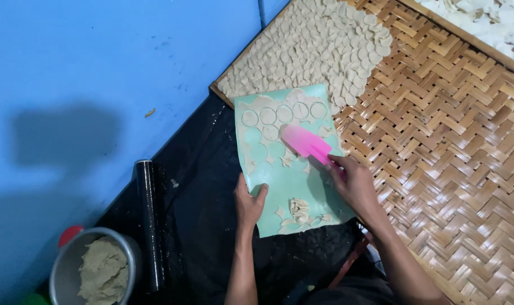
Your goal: The recorder uses a pink spatula to transfer small round dough shapes from a template sheet onto a drying tray.
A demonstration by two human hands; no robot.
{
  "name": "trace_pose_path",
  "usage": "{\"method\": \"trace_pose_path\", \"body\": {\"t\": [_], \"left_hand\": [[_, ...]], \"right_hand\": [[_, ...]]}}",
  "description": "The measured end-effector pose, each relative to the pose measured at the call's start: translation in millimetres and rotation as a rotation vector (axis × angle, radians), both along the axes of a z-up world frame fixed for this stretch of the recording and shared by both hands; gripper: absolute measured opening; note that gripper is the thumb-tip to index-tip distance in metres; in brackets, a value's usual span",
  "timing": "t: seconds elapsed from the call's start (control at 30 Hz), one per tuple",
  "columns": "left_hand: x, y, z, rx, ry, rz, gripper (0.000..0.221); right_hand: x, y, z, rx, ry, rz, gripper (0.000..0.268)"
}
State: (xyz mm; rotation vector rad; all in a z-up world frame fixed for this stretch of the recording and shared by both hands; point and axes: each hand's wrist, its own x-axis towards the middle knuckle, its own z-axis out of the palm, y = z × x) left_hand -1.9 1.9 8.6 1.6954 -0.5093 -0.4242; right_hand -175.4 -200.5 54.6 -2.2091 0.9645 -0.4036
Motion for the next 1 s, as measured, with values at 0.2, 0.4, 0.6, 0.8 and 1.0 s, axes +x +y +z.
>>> {"method": "trace_pose_path", "body": {"t": [0.2, 0.4, 0.6, 0.8, 1.0], "left_hand": [[0, 1, -10, -0.056, -0.023, -0.011, 0.038], [2, 2, -13, -0.036, -0.007, -0.041, 0.037], [0, 2, -8, -0.054, -0.012, -0.02, 0.036], [0, 2, -8, -0.082, 0.019, -0.031, 0.039], [1, 2, -15, -0.067, -0.008, -0.024, 0.039]], "right_hand": [[16, 14, 14, -0.102, 0.016, 0.0, 0.032], [26, 25, 26, -0.21, 0.028, -0.027, 0.031], [30, 23, 30, -0.092, 0.088, -0.004, 0.033], [31, 13, -9, -0.02, -0.032, 0.042, 0.032], [36, 6, -9, 0.116, 0.001, -0.004, 0.038]]}}
